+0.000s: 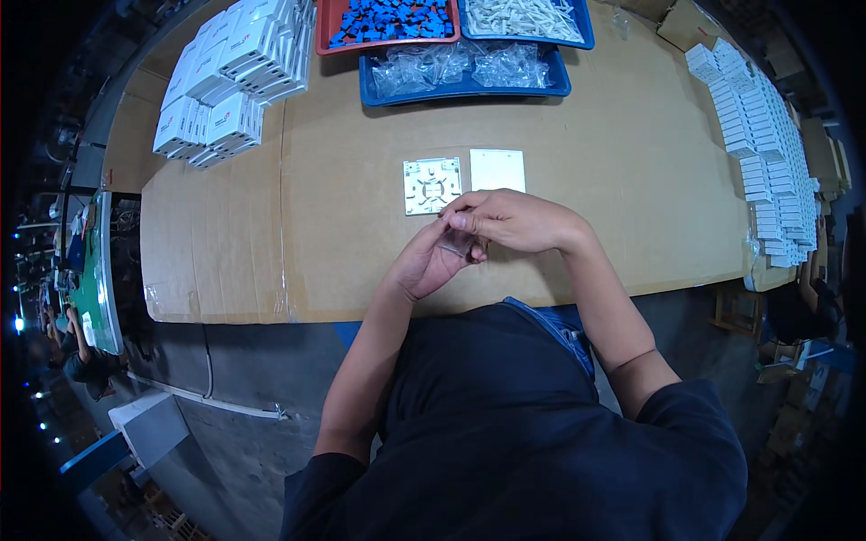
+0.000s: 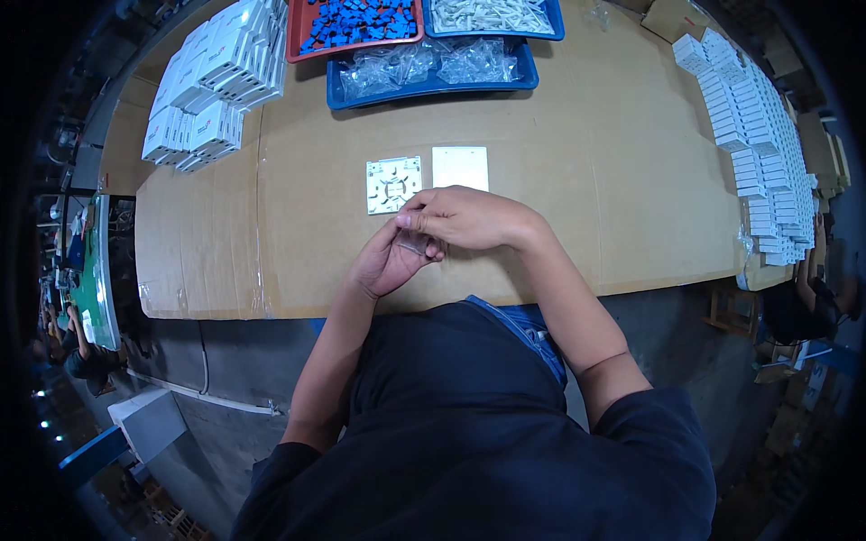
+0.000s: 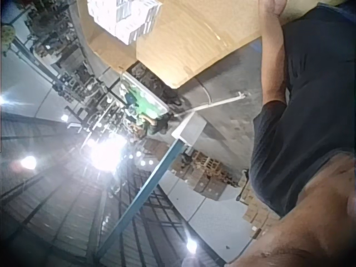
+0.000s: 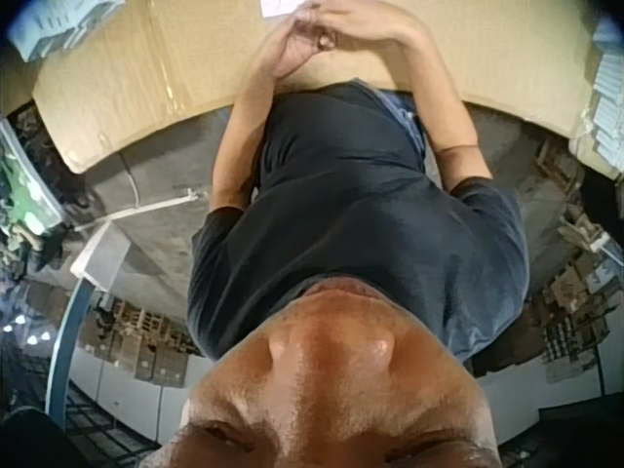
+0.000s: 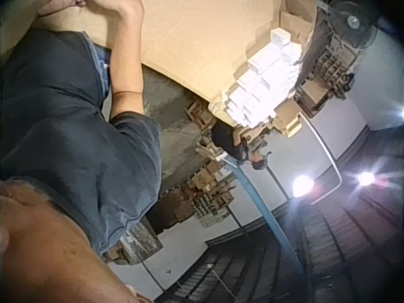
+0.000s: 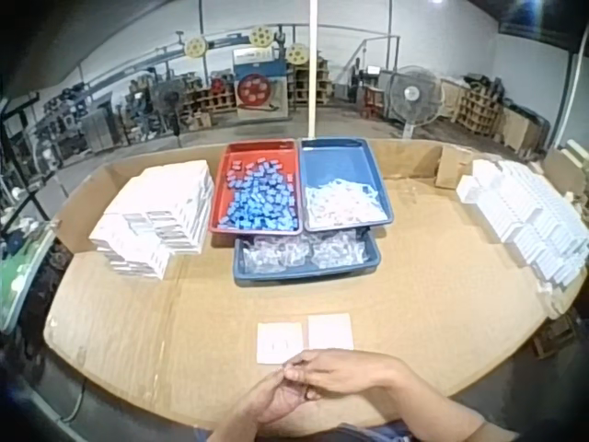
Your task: Manually assemble and box small electronic or plastic components at a factory workbench.
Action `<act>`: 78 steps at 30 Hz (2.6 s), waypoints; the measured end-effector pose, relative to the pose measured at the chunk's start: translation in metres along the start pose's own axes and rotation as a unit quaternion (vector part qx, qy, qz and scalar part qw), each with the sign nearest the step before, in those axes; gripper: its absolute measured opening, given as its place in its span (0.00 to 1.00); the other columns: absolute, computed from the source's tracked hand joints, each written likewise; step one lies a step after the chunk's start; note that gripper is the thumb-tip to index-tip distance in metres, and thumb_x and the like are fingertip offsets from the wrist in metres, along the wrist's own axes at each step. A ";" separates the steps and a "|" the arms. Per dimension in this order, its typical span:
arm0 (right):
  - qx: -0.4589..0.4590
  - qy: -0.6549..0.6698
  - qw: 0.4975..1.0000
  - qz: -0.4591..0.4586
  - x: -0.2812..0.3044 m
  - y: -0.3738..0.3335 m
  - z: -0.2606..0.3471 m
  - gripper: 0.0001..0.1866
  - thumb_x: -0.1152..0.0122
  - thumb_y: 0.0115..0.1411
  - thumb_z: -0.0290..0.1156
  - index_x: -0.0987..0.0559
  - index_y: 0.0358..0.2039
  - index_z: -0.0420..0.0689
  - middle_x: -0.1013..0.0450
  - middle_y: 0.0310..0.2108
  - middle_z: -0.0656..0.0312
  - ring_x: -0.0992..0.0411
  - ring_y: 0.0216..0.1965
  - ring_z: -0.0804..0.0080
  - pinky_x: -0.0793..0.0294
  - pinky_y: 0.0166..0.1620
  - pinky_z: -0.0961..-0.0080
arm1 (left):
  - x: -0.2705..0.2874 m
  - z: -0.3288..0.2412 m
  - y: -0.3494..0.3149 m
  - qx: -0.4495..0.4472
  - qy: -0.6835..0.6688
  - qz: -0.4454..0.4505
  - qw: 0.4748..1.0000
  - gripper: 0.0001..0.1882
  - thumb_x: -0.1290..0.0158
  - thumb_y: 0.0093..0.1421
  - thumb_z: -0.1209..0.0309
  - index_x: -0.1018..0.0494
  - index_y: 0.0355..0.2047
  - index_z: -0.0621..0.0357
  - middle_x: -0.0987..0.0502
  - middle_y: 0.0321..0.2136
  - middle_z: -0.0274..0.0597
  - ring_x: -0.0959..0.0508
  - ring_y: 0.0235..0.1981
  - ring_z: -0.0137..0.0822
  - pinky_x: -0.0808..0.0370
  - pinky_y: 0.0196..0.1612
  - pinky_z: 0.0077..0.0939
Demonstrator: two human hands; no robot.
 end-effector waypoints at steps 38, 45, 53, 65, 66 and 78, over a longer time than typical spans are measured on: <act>0.002 -0.372 0.709 -0.599 0.367 0.088 -0.032 0.07 0.36 0.60 0.27 0.15 0.38 0.42 0.19 0.39 0.49 0.20 0.43 0.46 0.22 0.48 0.53 | 0.001 -0.004 -0.004 0.025 -0.023 -0.041 0.999 0.30 0.58 0.77 0.51 0.31 0.63 0.67 0.21 0.48 0.45 0.22 0.38 0.36 0.25 0.52 0.39; 0.101 -0.072 0.770 -0.626 0.373 0.064 -0.025 0.11 0.31 0.62 0.31 0.13 0.44 0.44 0.16 0.37 0.59 0.21 0.38 0.71 0.23 0.43 0.72 | -0.002 0.000 -0.001 0.045 -0.033 -0.044 0.998 0.31 0.58 0.77 0.50 0.31 0.63 0.68 0.21 0.48 0.45 0.22 0.38 0.37 0.25 0.52 0.39; 0.217 0.261 0.814 -0.471 0.273 0.038 0.029 0.09 0.32 0.65 0.29 0.14 0.45 0.42 0.17 0.37 0.68 0.30 0.31 0.86 0.32 0.35 0.84 | 0.011 0.005 -0.010 0.027 -0.057 -0.042 0.997 0.31 0.62 0.78 0.50 0.32 0.64 0.66 0.20 0.47 0.47 0.22 0.38 0.38 0.24 0.52 0.41; 0.024 0.129 0.957 -0.259 0.033 -0.016 -0.032 0.07 0.32 0.65 0.27 0.15 0.41 0.40 0.28 0.25 0.74 0.35 0.28 0.89 0.36 0.32 0.84 | 0.004 -0.004 -0.003 0.033 -0.025 -0.040 0.998 0.32 0.65 0.80 0.50 0.35 0.68 0.66 0.21 0.49 0.45 0.22 0.39 0.35 0.24 0.51 0.34; 0.004 0.127 0.965 -0.228 0.029 -0.022 -0.027 0.07 0.31 0.64 0.27 0.15 0.41 0.40 0.29 0.24 0.75 0.35 0.28 0.89 0.36 0.32 0.83 | 0.004 -0.003 -0.003 0.030 -0.025 -0.035 0.999 0.32 0.65 0.80 0.50 0.34 0.67 0.66 0.21 0.49 0.45 0.22 0.39 0.35 0.24 0.51 0.35; 0.097 -0.062 0.988 -0.105 0.027 -0.010 -0.008 0.07 0.32 0.62 0.23 0.15 0.39 0.35 0.22 0.37 0.62 0.25 0.31 0.79 0.25 0.39 0.76 | -0.001 -0.001 -0.002 0.013 0.010 -0.038 0.999 0.24 0.60 0.79 0.54 0.28 0.57 0.64 0.20 0.48 0.49 0.22 0.40 0.35 0.22 0.50 0.36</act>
Point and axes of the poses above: each hand's wrist, its own y-axis towards the middle knuckle, its own x-axis out of the back of the hand, z = x × y, the point moved 3 cm from there along y, towards the middle knuckle
